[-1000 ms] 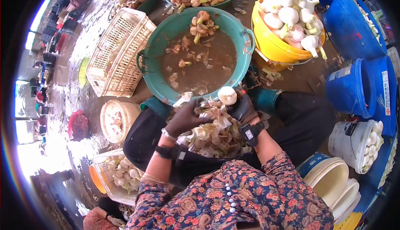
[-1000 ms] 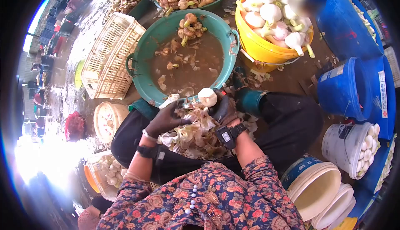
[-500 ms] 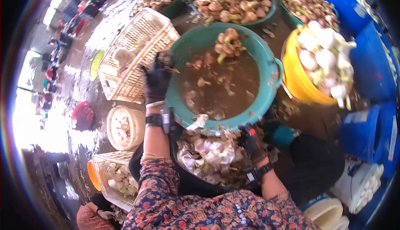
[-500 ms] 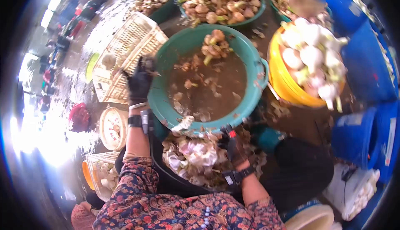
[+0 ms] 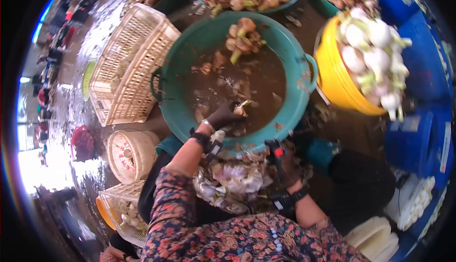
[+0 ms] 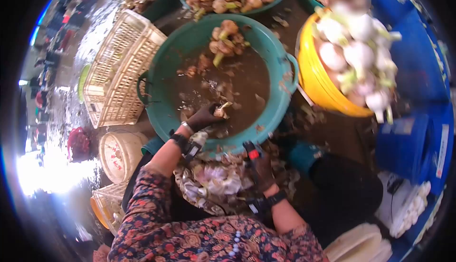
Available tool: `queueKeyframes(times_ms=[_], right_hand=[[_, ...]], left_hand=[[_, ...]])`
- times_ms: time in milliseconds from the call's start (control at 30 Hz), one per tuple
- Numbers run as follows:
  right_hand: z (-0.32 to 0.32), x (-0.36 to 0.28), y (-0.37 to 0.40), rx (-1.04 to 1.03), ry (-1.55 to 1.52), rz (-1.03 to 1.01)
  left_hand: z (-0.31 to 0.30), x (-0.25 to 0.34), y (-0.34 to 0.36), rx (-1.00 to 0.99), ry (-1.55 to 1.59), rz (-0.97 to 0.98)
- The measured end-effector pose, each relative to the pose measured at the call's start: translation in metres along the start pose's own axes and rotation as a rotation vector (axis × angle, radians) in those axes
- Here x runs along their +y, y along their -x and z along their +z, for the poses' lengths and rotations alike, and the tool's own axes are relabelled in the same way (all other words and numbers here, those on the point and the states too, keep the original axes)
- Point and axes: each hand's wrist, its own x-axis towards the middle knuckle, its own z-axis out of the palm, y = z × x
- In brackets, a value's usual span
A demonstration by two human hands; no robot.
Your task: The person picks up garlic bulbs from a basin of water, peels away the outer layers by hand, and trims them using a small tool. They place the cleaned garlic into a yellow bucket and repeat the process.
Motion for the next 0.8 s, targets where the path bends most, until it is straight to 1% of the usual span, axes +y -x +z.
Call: queueKeyframes(times_ms=[33, 67, 100, 167, 200, 233, 300, 367, 433, 467, 500, 533, 567, 633, 667, 700, 733, 767, 800], right_hand=[[-0.004, 0.015, -0.006, 0.044, -0.132, 0.027], [-0.001, 0.007, -0.003, 0.094, -0.002, -0.124], [0.002, -0.001, -0.001, 0.136, 0.134, -0.274], [0.001, -0.009, 0.006, 0.237, 0.436, -0.334], [0.001, -0.003, 0.002, 0.274, 0.502, -0.431], [-0.004, 0.002, 0.003, 0.28, 0.494, -0.441], [-0.003, -0.009, 0.01, 0.215, 0.351, -0.321], [-0.003, -0.019, 0.019, 0.175, 0.387, -0.38], [-0.001, -0.026, 0.027, 0.158, 0.517, -0.506], [-0.004, -0.027, 0.029, 0.155, 0.508, -0.514], [-0.008, -0.028, 0.03, 0.056, 0.24, -0.321], [-0.01, -0.027, 0.031, -0.045, -0.026, -0.125], [-0.007, -0.033, 0.035, -0.049, -0.032, -0.131], [-0.004, -0.047, 0.044, -0.033, -0.128, 0.025], [-0.005, -0.054, 0.048, -0.045, -0.091, 0.095], [-0.006, -0.054, 0.049, -0.046, -0.093, 0.09], [-0.007, -0.05, 0.051, -0.172, -0.253, 0.206], [-0.009, -0.043, 0.053, -0.297, -0.413, 0.325], [-0.009, -0.03, 0.046, -0.448, -0.521, 0.147]], left_hand=[[0.014, 0.021, 0.022, -0.07, 0.148, -0.003], [0.03, 0.038, 0.041, -0.139, 0.297, -0.008], [0.047, 0.049, 0.055, -0.169, 0.304, -0.006], [0.069, 0.07, 0.083, -0.138, 0.175, 0.13], [0.077, 0.098, 0.102, -0.103, 0.162, 0.132], [0.083, 0.105, 0.11, -0.105, 0.151, 0.14], [0.089, 0.116, 0.123, 0.018, -0.024, 0.223], [0.091, 0.119, 0.131, 0.052, -0.054, 0.229], [0.093, 0.11, 0.131, 0.047, 0.077, 0.175], [0.09, 0.118, 0.137, 0.029, 0.086, 0.151], [0.088, 0.126, 0.143, 0.034, 0.077, 0.151], [0.086, 0.133, 0.149, 0.008, 0.242, 0.091], [0.084, 0.138, 0.152, -0.019, 0.406, 0.033], [0.097, 0.132, 0.155, -0.024, 0.361, 0.059], [0.108, 0.132, 0.156, 0.058, 0.497, 0.158], [0.115, 0.128, 0.155, 0.138, 0.632, 0.256], [0.12, 0.116, 0.151, 0.152, 0.623, 0.231], [0.125, 0.117, 0.152, 0.117, 0.617, 0.184], [0.124, 0.113, 0.152, 0.217, 0.284, 0.294]])
